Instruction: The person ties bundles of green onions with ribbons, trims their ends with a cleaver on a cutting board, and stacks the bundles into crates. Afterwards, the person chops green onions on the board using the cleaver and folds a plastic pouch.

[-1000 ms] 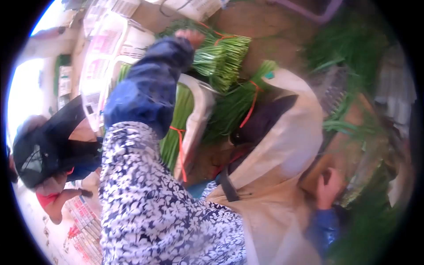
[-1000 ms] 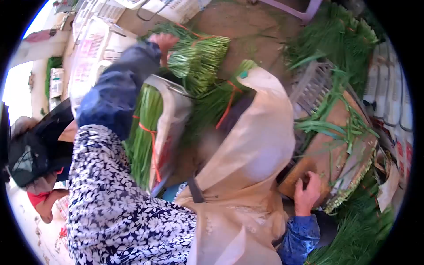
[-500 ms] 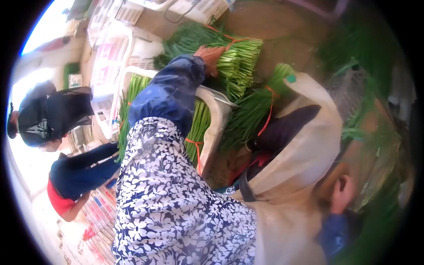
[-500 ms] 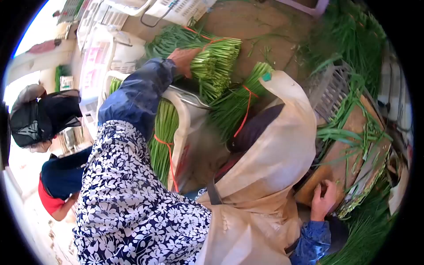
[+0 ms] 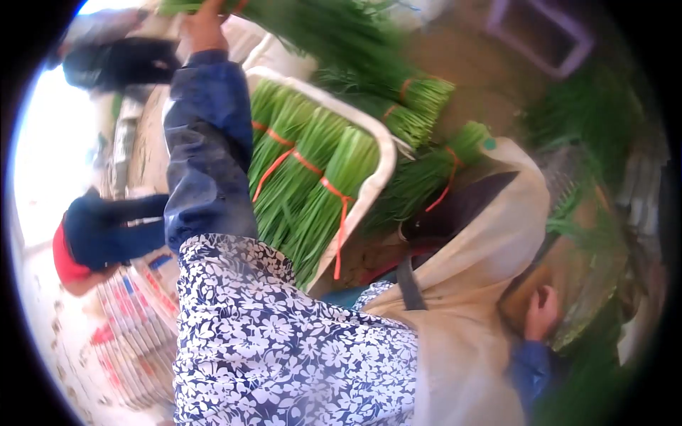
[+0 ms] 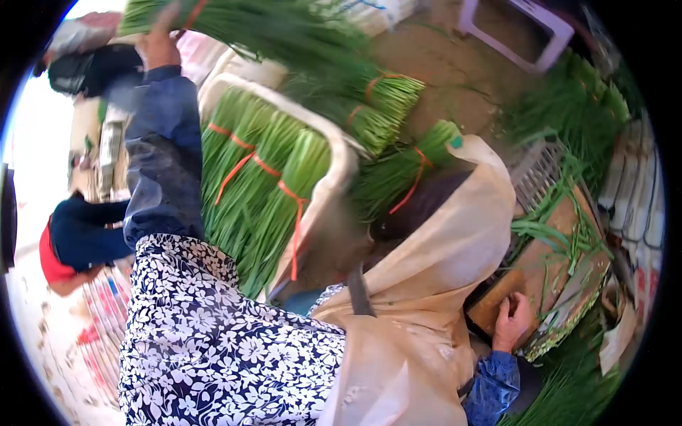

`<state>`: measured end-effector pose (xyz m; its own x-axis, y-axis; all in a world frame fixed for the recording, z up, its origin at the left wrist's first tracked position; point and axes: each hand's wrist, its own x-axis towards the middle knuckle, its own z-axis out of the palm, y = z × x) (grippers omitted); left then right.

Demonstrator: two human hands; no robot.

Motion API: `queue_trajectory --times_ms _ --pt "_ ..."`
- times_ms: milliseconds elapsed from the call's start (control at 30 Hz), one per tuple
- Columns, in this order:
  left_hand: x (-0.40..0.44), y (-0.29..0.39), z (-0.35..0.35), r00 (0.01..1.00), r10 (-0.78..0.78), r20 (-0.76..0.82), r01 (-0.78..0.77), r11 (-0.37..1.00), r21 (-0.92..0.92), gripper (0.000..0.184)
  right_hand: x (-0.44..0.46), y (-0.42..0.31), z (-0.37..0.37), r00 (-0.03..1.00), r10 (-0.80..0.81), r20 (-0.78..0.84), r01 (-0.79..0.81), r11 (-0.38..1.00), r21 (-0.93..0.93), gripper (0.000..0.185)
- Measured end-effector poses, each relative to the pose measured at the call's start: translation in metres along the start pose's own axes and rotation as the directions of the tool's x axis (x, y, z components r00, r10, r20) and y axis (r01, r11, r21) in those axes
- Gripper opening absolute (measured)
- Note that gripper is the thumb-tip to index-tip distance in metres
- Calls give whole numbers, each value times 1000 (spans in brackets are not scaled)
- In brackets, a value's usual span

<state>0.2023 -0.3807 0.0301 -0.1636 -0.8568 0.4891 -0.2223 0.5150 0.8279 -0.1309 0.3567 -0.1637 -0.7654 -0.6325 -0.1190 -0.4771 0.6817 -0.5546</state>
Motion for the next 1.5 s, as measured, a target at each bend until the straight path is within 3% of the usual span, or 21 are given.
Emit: queue_trajectory --times_ms 167,233,267,367,400,467,533,567,700,767,867,933,1000,1100,1167,1267,1333,1367,1400,1467,1500 --pt "38 78 -162 948 122 -295 -224 912 -344 35 -12 34 22 995 -44 -88 42 999 -19 15" --pt "31 128 -209 925 213 -315 -322 878 -353 32 -17 29 24 991 -33 -131 30 999 -27 14" --pt "9 156 -210 915 234 -329 -341 884 -320 30 -18 30 26 988 -47 -144 45 999 -23 14" --pt "-28 202 -231 818 533 -217 -485 841 240 28 -22 40 39 987 -46 -153 47 999 2 14" --pt "-37 204 -233 833 537 -132 -467 811 353 31 -24 45 42 989 -16 -146 19 1000 18 14" --pt "-32 164 -243 899 438 -15 -373 782 499 35 -26 49 38 992 24 -124 -22 1000 11 14" --pt "-57 122 -228 969 233 -87 -127 764 633 58 -23 55 33 994 45 -96 -31 990 137 14" --pt "-78 109 -209 962 261 87 -244 664 707 66 -20 62 35 995 47 -87 -35 991 129 14" --pt "-123 38 -152 961 63 269 -267 456 849 67 -28 82 50 996 88 14 -88 966 243 14" --pt "-150 -2 -117 968 -115 223 -170 350 921 74 -23 86 48 992 119 52 -128 963 238 14" --pt "-169 -44 -105 960 -91 263 -217 345 913 102 -16 83 43 995 92 24 -95 970 225 14" --pt "-143 -78 -132 932 -243 269 -50 650 759 109 -19 88 37 998 62 20 -64 981 185 15" --pt "-136 -73 -150 873 -410 262 106 686 720 105 -17 85 39 997 73 15 -75 979 190 15" --pt "-123 -65 -155 846 -300 440 -93 731 676 100 -21 82 43 995 102 -11 -96 968 233 15" --pt "-115 -26 -147 921 -270 280 -60 614 787 94 -21 82 46 995 101 -11 -96 970 224 15" --pt "-106 -7 -125 977 -11 213 -205 232 951 85 -17 82 43 995 98 -22 -91 975 202 15" --pt "-131 -71 -109 980 73 187 -200 283 938 94 -13 81 37 995 101 -21 -96 977 192 14" --pt "-152 -106 -99 964 -17 266 -249 299 921 94 -14 86 35 994 112 7 -111 977 181 14" --pt "-167 -126 -87 960 136 247 -272 224 936 88 -15 88 34 992 125 25 -128 977 173 14" --pt "-141 -99 -90 975 -125 182 -96 505 858 79 -14 91 25 994 92 52 -98 987 124 15" --pt "-143 -86 -93 974 -133 184 -93 507 857 79 -13 93 20 993 50 108 -58 995 78 17"
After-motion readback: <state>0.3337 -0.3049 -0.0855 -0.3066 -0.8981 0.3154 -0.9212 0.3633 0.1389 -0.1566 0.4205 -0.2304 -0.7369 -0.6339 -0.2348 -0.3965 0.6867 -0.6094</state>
